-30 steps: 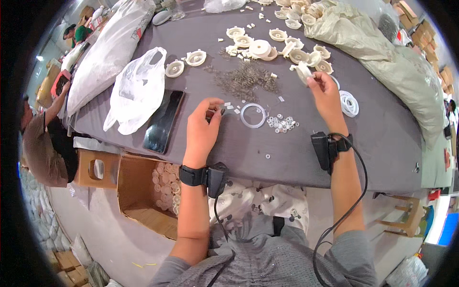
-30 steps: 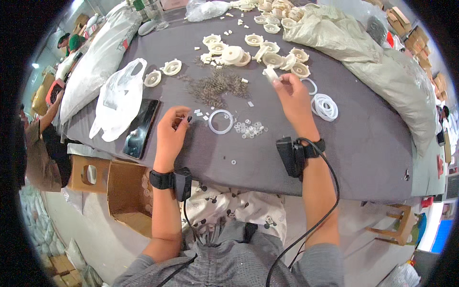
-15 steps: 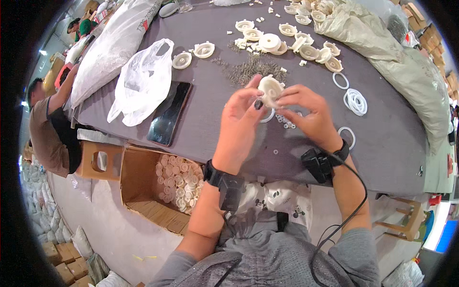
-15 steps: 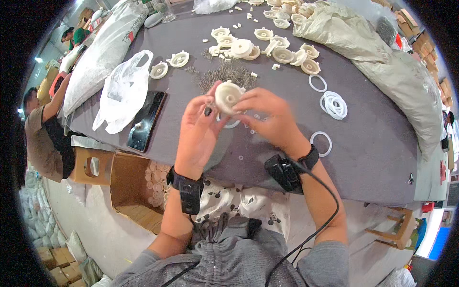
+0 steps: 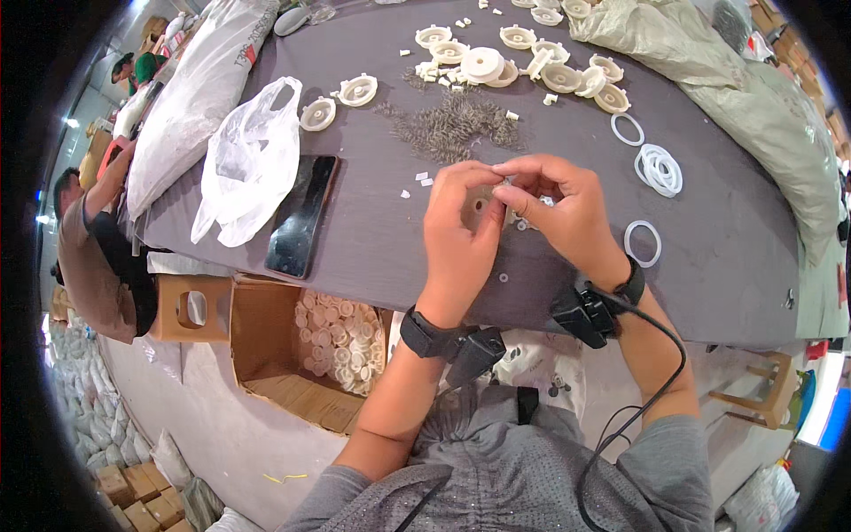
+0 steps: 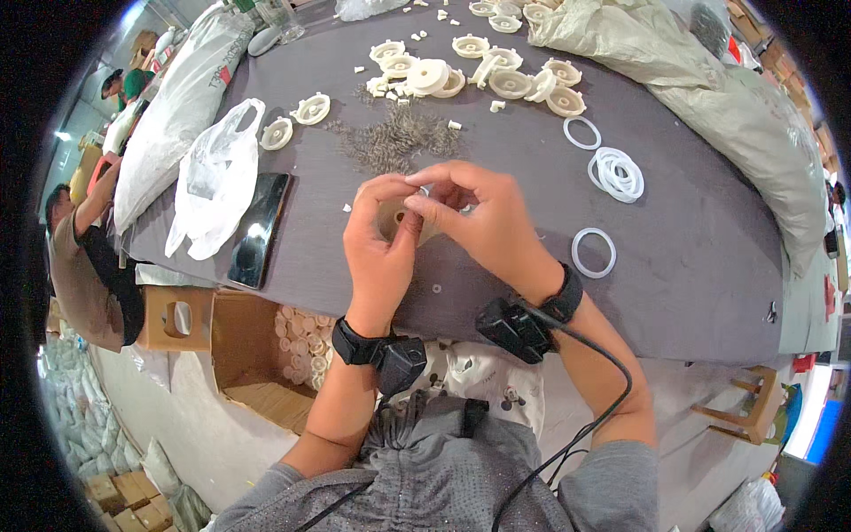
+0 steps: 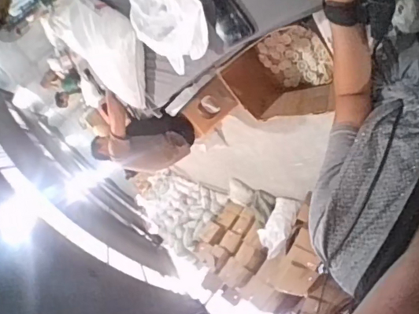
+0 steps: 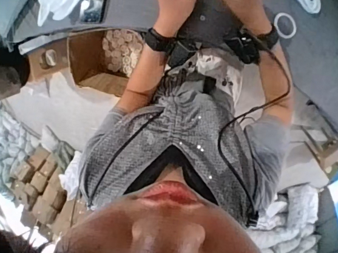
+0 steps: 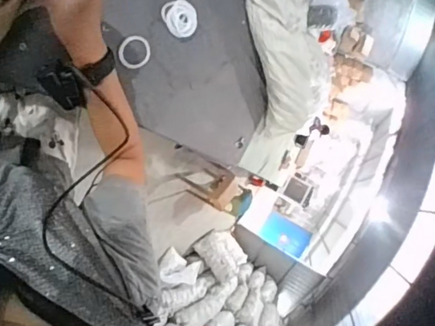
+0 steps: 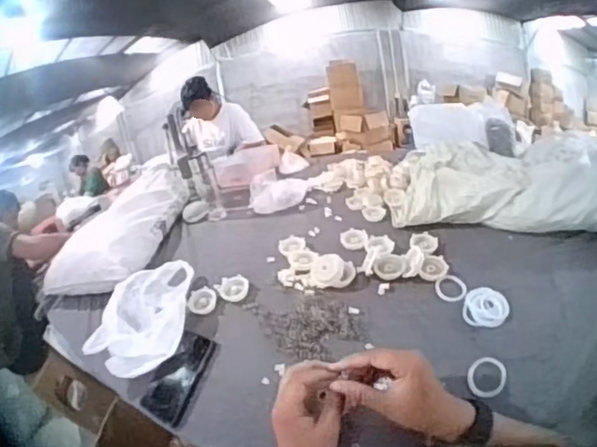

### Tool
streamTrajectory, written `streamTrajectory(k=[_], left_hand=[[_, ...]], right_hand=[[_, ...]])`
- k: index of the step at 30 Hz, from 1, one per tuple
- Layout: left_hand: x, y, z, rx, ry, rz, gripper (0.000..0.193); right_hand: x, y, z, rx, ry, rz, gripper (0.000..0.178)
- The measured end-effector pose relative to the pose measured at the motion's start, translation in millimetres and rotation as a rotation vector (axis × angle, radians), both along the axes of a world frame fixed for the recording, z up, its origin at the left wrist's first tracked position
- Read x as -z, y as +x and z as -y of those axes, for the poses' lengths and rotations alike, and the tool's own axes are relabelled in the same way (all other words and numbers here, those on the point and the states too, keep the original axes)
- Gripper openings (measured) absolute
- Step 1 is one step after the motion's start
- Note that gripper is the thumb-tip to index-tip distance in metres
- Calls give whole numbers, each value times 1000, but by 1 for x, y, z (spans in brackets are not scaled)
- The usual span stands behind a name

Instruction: The person assembles a plastic component by hand by inserting a small metal pin and a spring into a white plastic housing. They then place a white plastic cap over the assembly, press it down, and drop the completed unit into a cardboard box.

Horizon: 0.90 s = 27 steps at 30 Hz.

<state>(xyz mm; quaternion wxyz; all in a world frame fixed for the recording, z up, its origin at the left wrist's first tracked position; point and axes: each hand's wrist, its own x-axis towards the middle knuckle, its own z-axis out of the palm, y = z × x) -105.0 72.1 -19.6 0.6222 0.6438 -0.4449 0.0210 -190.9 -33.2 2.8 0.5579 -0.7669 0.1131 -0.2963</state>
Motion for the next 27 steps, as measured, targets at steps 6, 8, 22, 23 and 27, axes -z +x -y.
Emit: streamTrajectory(k=[6,8,22,23,27], left_hand=[[1,-2,-2,63,-24,-127,29],[2,0,-2,47,-30,-66,29],[10,-1,-5,124,26,-301,26],[13,0,-5,110,45,-283,27],[6,-5,-2,150,2,-273,33]], right_hand=[[0,-1,1,-1,160,11,14],[0,0,0,-46,142,13,16],[-3,1,-10,-210,-331,28,31],[-3,1,-10,-217,-332,28,31],[-3,-2,-7,-164,-389,-8,24]])
